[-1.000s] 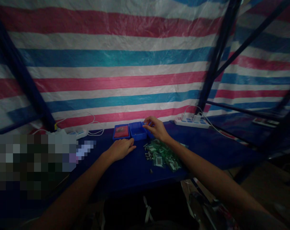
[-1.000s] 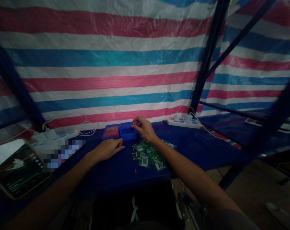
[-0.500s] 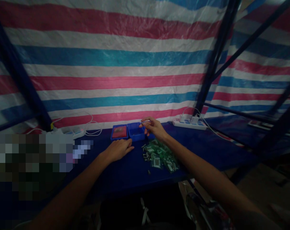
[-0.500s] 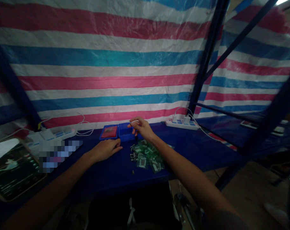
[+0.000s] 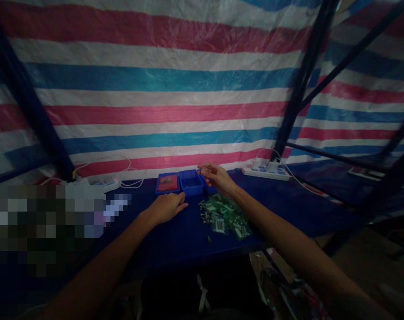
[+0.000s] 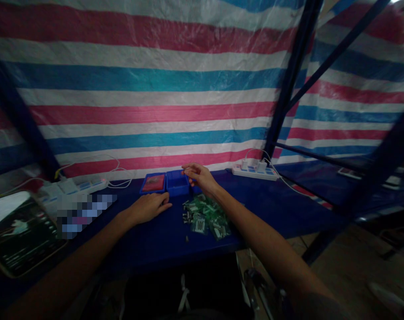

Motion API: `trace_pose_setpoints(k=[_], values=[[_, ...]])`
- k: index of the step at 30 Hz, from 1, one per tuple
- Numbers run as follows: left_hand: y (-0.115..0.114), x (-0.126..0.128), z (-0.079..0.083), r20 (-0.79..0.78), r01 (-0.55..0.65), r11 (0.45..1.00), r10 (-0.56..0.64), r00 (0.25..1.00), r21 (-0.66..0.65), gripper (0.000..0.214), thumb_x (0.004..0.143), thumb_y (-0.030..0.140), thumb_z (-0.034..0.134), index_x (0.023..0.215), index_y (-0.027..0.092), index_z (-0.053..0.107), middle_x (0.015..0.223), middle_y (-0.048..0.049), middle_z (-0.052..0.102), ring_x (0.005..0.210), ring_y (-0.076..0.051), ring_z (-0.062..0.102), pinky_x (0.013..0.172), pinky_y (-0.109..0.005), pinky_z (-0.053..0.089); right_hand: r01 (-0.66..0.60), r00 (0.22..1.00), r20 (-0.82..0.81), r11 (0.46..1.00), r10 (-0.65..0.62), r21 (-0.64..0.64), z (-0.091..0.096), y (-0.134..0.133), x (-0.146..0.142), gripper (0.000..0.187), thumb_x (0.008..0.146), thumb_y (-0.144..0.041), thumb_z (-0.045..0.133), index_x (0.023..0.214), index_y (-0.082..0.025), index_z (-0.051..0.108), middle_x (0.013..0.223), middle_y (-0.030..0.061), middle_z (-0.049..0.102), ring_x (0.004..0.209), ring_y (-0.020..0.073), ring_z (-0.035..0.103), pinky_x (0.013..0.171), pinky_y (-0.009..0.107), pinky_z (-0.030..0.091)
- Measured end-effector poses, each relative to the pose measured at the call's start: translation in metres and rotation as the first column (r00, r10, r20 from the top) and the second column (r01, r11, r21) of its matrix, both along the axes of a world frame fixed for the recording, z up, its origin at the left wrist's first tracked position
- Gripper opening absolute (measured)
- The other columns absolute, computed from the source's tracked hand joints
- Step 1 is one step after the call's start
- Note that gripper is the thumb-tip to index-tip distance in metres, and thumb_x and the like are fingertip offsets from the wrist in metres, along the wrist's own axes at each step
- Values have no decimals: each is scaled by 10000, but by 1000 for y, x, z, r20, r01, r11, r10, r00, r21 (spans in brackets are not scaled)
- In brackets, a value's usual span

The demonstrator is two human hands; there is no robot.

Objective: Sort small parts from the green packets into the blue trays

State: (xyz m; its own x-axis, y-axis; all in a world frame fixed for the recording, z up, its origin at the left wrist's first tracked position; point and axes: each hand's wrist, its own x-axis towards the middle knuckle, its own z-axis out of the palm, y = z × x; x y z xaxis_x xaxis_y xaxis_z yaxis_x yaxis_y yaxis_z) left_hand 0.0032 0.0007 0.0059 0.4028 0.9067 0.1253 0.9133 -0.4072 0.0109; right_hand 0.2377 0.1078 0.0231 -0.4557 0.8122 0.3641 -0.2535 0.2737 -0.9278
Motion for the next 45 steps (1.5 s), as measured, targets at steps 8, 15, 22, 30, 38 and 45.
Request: trace_pose_setpoints(k=[8,15,22,30,38,45], values=[[-3,2,4,12,-5,1000,5,1000,-10,244,1071,446,474,1004,228,560,963,-55,721,856,-240,696,703,-300,452,180,960,139,918,-242,354,-3,5,-1,336,774,-404,809,1000,-201,667,868,12,627,590,127,536,469,251,416],[-3,1,3,17,-1,1000,2,1000,-13,246,1070,452,473,1016,228,558,969,-55,720,862,-241,695,695,-298,448,201,896,180,732,-407,651,-7,9,2,229,822,-306,791,939,-206,621,823,3,608,748,162,557,688,294,440],[-3,2,5,7,-11,1000,11,1000,-22,255,1069,458,468,1034,227,571,980,-63,723,866,-247,693,727,-311,462,138,882,264,750,-390,647,-8,7,2,156,942,-339,673,1041,-221,649,896,37,655,782,188,589,698,315,452],[-3,1,3,6,2,1000,-2,1000,-12,233,1073,442,473,1055,229,565,988,-65,721,881,-246,696,731,-311,468,56,799,348,637,-491,769,-5,5,6,101,929,-195,616,1020,-211,657,919,43,663,749,177,580,716,310,435],[-2,1,2,-9,-2,1000,2,1000,0,224,1071,443,480,1064,233,558,991,-57,726,893,-251,706,710,-310,466,-74,764,450,630,-463,773,-5,0,6,173,867,-124,623,1011,-205,672,953,42,686,765,173,583,722,288,412],[-4,2,4,-4,-8,1000,8,1000,-11,220,1072,437,482,1057,231,558,990,-60,723,883,-256,698,723,-313,461,-94,720,456,578,-522,810,-5,2,6,87,946,-173,582,915,-196,660,876,43,665,747,174,579,719,298,389]])
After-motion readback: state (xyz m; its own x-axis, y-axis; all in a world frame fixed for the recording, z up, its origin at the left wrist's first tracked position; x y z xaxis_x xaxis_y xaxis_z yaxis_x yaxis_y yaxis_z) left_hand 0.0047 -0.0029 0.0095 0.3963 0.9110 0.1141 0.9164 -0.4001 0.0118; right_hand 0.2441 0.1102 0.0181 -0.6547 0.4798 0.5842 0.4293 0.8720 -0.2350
